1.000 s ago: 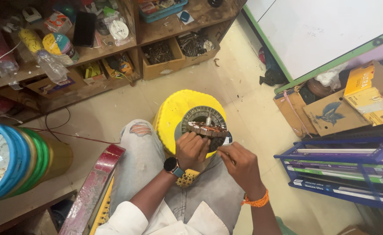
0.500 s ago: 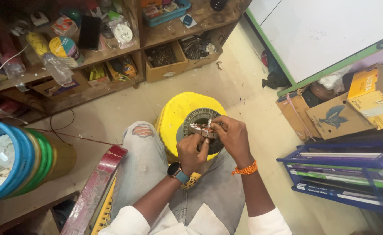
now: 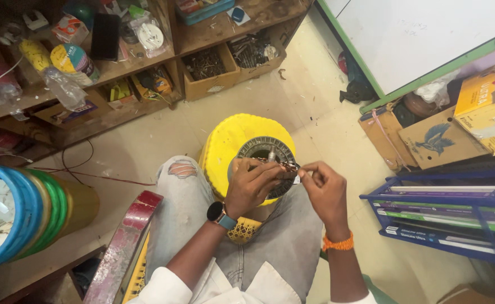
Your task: The person sits on a chair with an electric motor armature resting on a yellow stool and fits copper wire windings into the armature slots, pressing and positioning the wire by hand while rotating the armature to reach different sides.
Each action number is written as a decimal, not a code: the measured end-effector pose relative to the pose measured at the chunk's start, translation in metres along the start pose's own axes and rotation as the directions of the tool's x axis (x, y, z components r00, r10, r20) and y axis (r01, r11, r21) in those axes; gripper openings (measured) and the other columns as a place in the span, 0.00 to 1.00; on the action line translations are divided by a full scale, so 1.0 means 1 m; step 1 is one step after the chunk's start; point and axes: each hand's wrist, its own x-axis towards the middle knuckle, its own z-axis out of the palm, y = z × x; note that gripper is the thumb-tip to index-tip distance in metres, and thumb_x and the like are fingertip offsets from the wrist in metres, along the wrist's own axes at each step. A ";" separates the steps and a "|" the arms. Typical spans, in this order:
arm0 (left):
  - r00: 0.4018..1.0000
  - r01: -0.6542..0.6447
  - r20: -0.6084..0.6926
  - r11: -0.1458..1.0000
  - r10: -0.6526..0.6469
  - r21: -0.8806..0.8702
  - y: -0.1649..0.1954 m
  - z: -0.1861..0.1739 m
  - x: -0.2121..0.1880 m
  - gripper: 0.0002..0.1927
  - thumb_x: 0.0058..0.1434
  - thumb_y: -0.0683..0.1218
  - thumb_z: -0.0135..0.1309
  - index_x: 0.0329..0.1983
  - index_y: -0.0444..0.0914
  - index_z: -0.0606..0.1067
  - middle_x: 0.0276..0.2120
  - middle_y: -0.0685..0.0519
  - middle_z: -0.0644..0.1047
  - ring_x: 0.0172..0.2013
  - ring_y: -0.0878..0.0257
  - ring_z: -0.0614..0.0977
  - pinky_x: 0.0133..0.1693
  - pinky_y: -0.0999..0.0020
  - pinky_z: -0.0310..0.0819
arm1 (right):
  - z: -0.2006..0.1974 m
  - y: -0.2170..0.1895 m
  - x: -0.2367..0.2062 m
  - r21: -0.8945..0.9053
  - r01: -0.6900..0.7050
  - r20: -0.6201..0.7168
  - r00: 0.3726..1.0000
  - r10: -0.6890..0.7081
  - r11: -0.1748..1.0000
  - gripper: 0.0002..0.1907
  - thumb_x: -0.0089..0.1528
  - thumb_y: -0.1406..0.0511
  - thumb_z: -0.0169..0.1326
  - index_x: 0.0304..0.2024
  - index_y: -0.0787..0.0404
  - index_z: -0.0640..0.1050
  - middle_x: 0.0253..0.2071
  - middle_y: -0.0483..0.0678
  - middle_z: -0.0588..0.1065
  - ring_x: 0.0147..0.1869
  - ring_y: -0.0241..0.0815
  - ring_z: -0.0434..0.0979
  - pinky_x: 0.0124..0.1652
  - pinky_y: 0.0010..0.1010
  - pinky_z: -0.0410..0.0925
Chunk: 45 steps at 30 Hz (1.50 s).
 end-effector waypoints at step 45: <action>0.864 0.388 -0.237 0.887 -0.445 -0.252 0.041 0.021 -0.029 0.10 0.59 0.39 0.58 0.28 0.36 0.69 0.21 0.49 0.70 0.20 0.53 0.73 0.25 0.59 0.64 | 0.020 -0.029 0.033 -0.150 0.368 0.329 0.894 -0.305 0.918 0.07 0.60 0.63 0.61 0.36 0.62 0.80 0.30 0.52 0.79 0.31 0.49 0.80 0.32 0.37 0.70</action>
